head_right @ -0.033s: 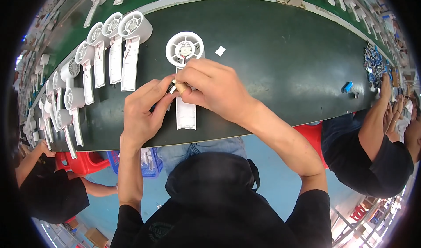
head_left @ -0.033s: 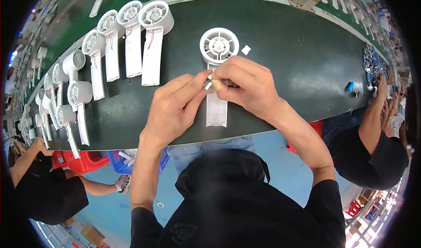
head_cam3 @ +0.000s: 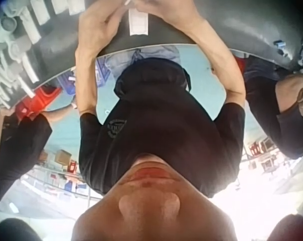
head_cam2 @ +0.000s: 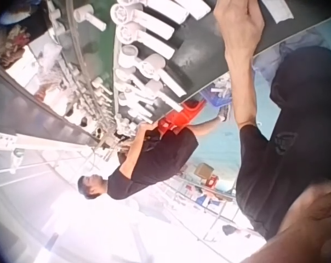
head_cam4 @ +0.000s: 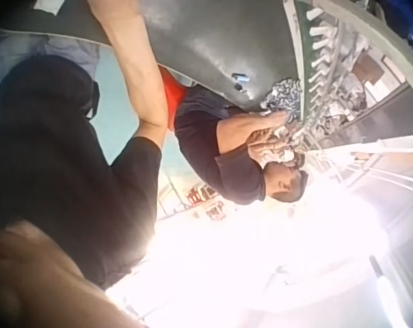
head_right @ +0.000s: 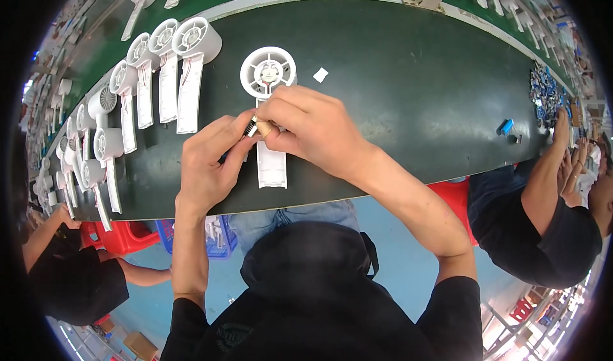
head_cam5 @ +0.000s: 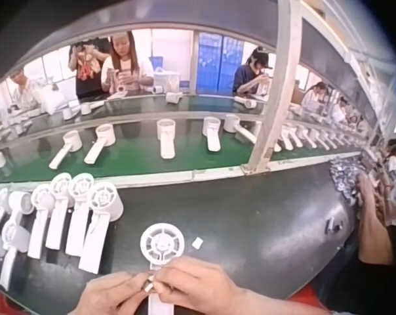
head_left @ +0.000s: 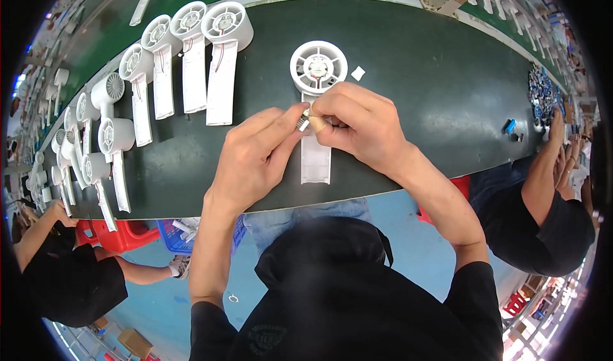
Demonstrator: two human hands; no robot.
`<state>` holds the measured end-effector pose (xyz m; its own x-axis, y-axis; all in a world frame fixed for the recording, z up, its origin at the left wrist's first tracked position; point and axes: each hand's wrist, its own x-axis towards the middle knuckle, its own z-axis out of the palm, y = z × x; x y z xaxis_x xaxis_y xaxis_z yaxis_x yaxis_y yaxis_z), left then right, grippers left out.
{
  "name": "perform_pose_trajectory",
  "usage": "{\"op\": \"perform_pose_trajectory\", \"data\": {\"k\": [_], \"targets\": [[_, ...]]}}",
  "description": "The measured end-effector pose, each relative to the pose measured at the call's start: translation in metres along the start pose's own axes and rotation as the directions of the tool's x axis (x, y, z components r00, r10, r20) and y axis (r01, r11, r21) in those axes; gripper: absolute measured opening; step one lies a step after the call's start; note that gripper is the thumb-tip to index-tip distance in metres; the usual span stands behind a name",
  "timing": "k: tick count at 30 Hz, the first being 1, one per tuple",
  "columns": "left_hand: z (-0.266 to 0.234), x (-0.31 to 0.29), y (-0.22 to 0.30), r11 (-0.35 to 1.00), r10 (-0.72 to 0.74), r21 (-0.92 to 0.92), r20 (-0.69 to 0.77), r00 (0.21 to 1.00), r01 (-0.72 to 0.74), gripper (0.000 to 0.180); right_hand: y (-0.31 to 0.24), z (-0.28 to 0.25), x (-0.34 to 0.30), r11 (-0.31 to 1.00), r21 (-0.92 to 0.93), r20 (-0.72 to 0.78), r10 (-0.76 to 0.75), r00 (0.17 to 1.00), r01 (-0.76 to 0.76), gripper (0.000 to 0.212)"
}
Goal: The person assembles portable fans by connecting circuit boards and batteries to the wiring, fitting them into the plastic fan handles by hand, and placing the assembled units onto the conveyor belt.
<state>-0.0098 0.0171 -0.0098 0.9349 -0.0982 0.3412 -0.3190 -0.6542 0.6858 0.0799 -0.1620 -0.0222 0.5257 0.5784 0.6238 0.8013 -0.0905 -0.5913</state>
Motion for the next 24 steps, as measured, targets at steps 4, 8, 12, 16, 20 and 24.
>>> {"op": "perform_pose_trajectory", "data": {"k": [4,8,12,16,20,24], "targets": [[0.003,-0.001,-0.001,0.999,0.021,-0.023,-0.026,0.999,-0.022,0.032,0.002,-0.003,0.002,0.997,0.053,0.047,0.046,0.998,-0.049,0.021],[0.002,-0.001,-0.001,0.999,0.026,-0.047,-0.046,0.999,-0.028,0.032,-0.001,-0.001,0.001,0.998,0.045,0.023,0.038,0.999,-0.039,0.02],[0.012,-0.004,0.006,0.994,-0.087,-0.085,-0.154,0.984,0.074,0.033,-0.005,0.001,-0.001,0.997,0.003,-0.004,0.074,0.997,-0.074,0.02],[0.018,-0.002,0.014,0.987,-0.127,-0.123,-0.21,0.97,0.102,0.03,-0.012,-0.007,-0.005,0.986,0.039,-0.046,0.166,0.985,-0.165,0.021],[0.015,0.004,0.017,0.979,-0.177,-0.136,-0.199,0.964,0.152,0.031,0.002,-0.017,-0.006,0.905,0.156,-0.141,0.416,0.898,-0.395,0.016],[0.014,0.0,0.021,0.954,-0.283,-0.163,-0.196,0.939,0.253,0.036,-0.004,-0.007,0.001,0.794,0.217,-0.059,0.591,0.804,-0.568,0.018]]}}
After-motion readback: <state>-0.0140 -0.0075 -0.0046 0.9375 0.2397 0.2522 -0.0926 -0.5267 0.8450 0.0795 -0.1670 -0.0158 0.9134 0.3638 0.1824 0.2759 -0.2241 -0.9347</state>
